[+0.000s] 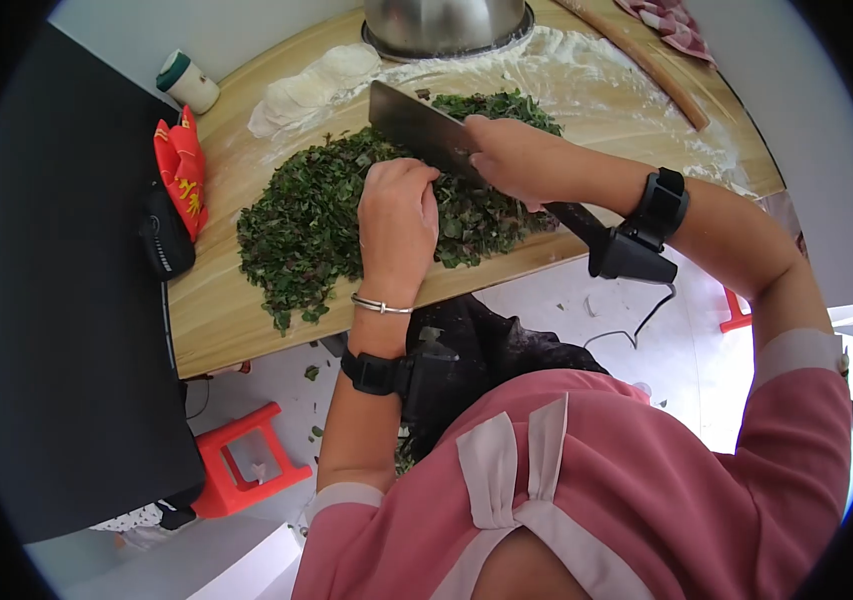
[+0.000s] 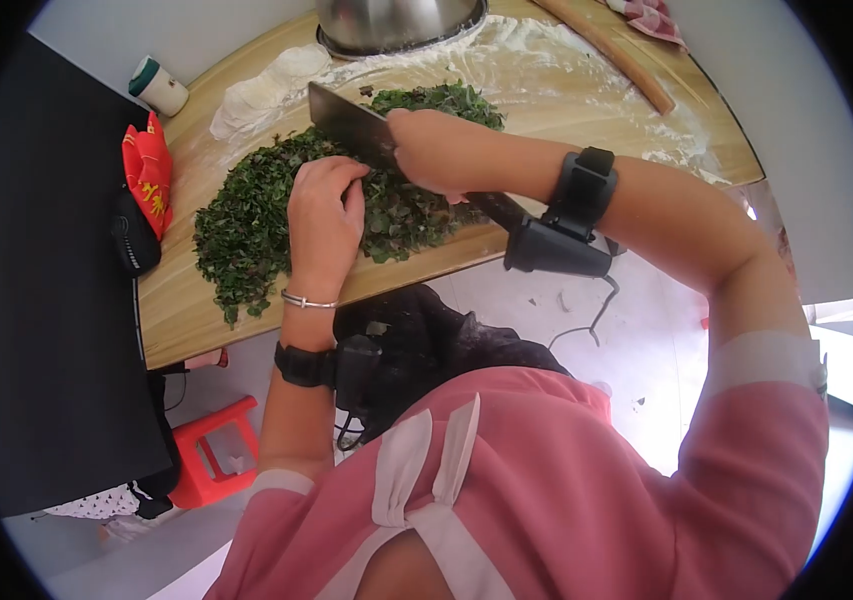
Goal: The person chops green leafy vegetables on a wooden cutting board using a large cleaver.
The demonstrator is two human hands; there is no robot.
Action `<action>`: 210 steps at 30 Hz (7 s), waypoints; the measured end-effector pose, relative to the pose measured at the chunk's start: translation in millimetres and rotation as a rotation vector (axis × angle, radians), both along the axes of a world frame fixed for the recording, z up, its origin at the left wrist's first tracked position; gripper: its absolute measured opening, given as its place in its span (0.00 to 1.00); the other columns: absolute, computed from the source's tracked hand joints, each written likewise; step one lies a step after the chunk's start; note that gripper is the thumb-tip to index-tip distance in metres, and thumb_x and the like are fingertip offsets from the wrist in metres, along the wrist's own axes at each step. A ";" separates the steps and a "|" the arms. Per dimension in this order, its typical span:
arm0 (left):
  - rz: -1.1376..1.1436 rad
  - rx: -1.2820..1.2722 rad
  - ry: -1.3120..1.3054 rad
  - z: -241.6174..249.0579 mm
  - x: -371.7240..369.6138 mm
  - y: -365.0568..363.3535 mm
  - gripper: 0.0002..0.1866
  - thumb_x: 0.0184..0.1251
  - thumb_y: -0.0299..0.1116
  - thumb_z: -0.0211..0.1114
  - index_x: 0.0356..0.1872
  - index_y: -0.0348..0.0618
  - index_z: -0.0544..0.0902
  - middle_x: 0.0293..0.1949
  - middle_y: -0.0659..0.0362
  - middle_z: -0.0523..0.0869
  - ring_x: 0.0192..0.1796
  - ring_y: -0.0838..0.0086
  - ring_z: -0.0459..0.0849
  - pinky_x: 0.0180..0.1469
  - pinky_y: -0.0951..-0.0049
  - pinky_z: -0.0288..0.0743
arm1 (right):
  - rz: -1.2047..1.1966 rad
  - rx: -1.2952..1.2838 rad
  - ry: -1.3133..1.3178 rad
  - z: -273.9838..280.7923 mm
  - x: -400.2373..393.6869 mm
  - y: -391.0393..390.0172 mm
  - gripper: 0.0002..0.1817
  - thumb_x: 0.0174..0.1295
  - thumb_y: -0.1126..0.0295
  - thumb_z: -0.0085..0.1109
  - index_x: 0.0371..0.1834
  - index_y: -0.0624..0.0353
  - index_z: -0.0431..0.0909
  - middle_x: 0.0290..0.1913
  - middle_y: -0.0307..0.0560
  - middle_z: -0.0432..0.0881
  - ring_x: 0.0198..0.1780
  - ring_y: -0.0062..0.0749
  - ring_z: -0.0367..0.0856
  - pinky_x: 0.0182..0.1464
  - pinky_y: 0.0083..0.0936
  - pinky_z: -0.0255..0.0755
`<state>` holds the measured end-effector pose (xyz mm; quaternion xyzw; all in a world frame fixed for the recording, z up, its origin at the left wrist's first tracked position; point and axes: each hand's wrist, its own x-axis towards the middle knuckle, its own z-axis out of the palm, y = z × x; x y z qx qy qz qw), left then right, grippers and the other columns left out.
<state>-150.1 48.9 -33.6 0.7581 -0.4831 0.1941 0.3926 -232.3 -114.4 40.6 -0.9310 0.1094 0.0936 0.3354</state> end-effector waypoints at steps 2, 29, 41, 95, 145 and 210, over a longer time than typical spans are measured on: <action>0.076 0.041 0.013 3.0 -7.2 3.0 0.05 0.54 0.19 0.67 0.33 0.36 0.82 0.36 0.50 0.83 0.43 0.53 0.82 0.48 0.59 0.75 | -0.026 0.164 -0.079 -8.2 -9.8 -12.8 0.11 0.71 0.72 0.46 0.51 0.67 0.64 0.26 0.54 0.77 0.17 0.42 0.77 0.20 0.34 0.74; 0.023 0.140 0.004 3.7 1.7 4.2 0.07 0.58 0.25 0.67 0.37 0.38 0.84 0.39 0.52 0.86 0.45 0.55 0.83 0.47 0.60 0.74 | 0.100 0.139 -0.145 -3.8 -16.7 -18.8 0.12 0.71 0.71 0.45 0.49 0.70 0.66 0.24 0.53 0.77 0.17 0.36 0.79 0.19 0.32 0.75; -0.165 0.456 -0.289 13.8 -40.1 -36.4 0.35 0.60 0.43 0.70 0.69 0.48 0.72 0.65 0.50 0.73 0.66 0.57 0.71 0.64 0.54 0.62 | -0.357 0.596 -0.210 -10.6 -94.8 -125.7 0.11 0.76 0.66 0.46 0.56 0.57 0.68 0.20 0.32 0.67 0.13 0.15 0.63 0.13 0.17 0.60; -0.283 0.475 -0.189 31.8 -50.5 -123.8 0.16 0.58 0.31 0.68 0.46 0.35 0.85 0.42 0.49 0.81 0.45 0.52 0.80 0.51 0.60 0.76 | -0.546 1.122 -0.510 -62.7 -121.4 -143.5 0.08 0.75 0.69 0.45 0.53 0.56 0.66 0.22 0.33 0.68 0.14 0.16 0.63 0.16 0.19 0.64; -0.267 0.556 -0.195 35.3 -5.2 -59.7 0.23 0.49 0.17 0.68 0.51 0.39 0.83 0.52 0.52 0.82 0.56 0.54 0.78 0.59 0.59 0.75 | -0.573 1.052 -0.538 -65.6 -117.4 -138.0 0.12 0.76 0.67 0.47 0.58 0.57 0.66 0.20 0.32 0.67 0.11 0.13 0.61 0.13 0.15 0.62; -0.001 0.082 0.123 11.1 -3.9 -13.2 0.11 0.55 0.19 0.65 0.40 0.35 0.83 0.45 0.50 0.84 0.47 0.50 0.82 0.50 0.58 0.77 | 0.218 -0.443 0.037 43.9 -43.2 -7.8 0.09 0.64 0.77 0.51 0.44 0.68 0.66 0.31 0.65 0.81 0.36 0.63 0.81 0.37 0.50 0.73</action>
